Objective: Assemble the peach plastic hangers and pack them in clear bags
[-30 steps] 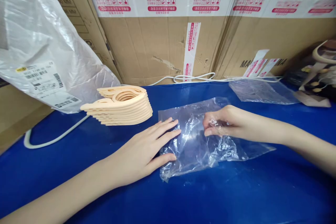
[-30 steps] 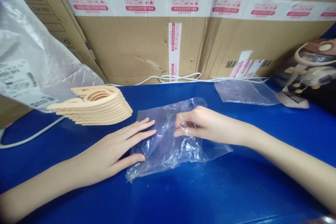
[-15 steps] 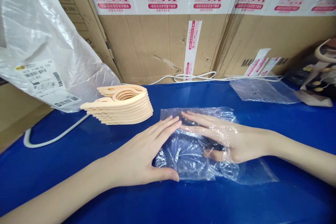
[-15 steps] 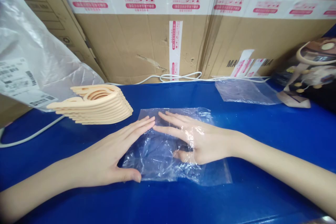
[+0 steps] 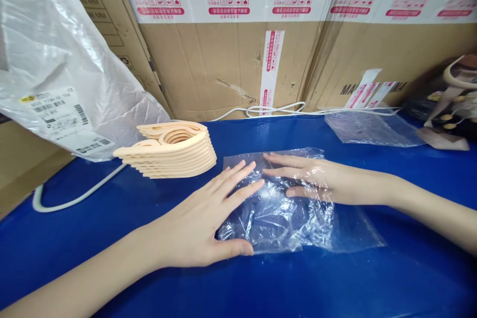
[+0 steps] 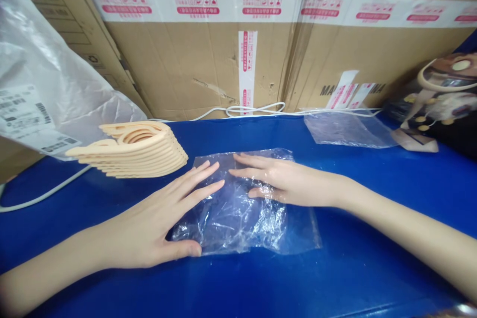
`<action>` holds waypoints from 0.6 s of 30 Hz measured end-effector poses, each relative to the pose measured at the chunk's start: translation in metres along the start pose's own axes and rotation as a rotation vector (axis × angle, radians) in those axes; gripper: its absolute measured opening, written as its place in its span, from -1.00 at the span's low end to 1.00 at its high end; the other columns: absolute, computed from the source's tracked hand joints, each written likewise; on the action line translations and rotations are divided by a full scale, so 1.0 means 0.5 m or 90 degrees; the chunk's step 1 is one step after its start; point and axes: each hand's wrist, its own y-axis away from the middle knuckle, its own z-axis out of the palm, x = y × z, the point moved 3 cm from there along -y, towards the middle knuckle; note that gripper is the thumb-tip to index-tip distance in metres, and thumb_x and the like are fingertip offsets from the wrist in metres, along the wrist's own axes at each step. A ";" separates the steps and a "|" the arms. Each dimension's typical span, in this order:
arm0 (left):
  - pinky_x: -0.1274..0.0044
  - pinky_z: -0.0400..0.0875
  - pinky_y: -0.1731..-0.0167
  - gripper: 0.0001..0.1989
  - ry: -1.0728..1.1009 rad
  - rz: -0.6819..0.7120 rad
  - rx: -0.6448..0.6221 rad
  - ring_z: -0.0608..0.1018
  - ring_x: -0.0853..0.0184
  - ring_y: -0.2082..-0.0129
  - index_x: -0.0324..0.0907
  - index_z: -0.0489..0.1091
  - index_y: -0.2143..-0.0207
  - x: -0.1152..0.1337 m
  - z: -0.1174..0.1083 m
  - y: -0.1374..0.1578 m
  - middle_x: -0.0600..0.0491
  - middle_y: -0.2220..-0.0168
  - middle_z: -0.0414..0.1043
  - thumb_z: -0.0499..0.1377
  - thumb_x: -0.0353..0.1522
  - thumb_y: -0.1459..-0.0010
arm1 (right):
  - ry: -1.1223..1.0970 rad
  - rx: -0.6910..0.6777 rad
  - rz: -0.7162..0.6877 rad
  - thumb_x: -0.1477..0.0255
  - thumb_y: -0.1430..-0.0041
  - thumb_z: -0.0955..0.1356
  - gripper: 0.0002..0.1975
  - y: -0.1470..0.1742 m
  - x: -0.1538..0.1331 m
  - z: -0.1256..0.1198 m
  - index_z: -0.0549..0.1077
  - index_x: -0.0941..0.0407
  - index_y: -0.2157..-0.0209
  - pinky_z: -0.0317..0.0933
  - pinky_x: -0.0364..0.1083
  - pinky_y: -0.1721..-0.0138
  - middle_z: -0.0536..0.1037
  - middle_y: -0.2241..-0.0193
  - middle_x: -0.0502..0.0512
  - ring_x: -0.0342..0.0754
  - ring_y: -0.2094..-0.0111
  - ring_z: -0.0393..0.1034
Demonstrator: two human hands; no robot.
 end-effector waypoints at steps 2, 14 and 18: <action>0.08 0.00 -0.30 -0.14 0.004 -0.004 0.002 -0.13 0.00 -0.40 0.02 -0.17 -0.39 0.000 0.000 0.000 0.01 -0.44 -0.36 0.13 0.05 -0.17 | -0.046 -0.014 -0.007 0.35 -0.36 0.26 -0.49 0.002 0.009 -0.017 0.17 -0.01 -0.31 -0.09 0.05 -0.33 -0.02 -0.38 0.07 -0.01 -0.37 -0.14; 0.17 0.08 -0.30 -0.40 -0.051 0.090 0.008 -0.01 0.14 -0.39 -0.12 0.03 -0.32 0.015 -0.012 -0.003 -0.03 -0.40 -0.07 0.08 -0.21 -0.29 | -0.183 -0.013 0.097 0.40 -0.24 0.36 -0.74 0.016 0.042 -0.076 0.56 0.11 0.06 0.33 -0.17 0.01 0.61 0.10 0.02 -0.13 0.08 0.50; 0.31 0.13 -0.30 -0.54 -0.122 0.176 0.113 0.13 0.21 -0.35 -0.22 0.20 -0.21 0.049 -0.049 0.000 -0.06 -0.30 0.18 0.07 -0.44 -0.26 | -0.079 0.010 0.091 0.44 -0.27 0.34 -0.83 0.013 0.021 -0.080 0.58 0.16 0.21 0.33 -0.23 0.22 0.63 0.28 0.00 -0.19 0.28 0.53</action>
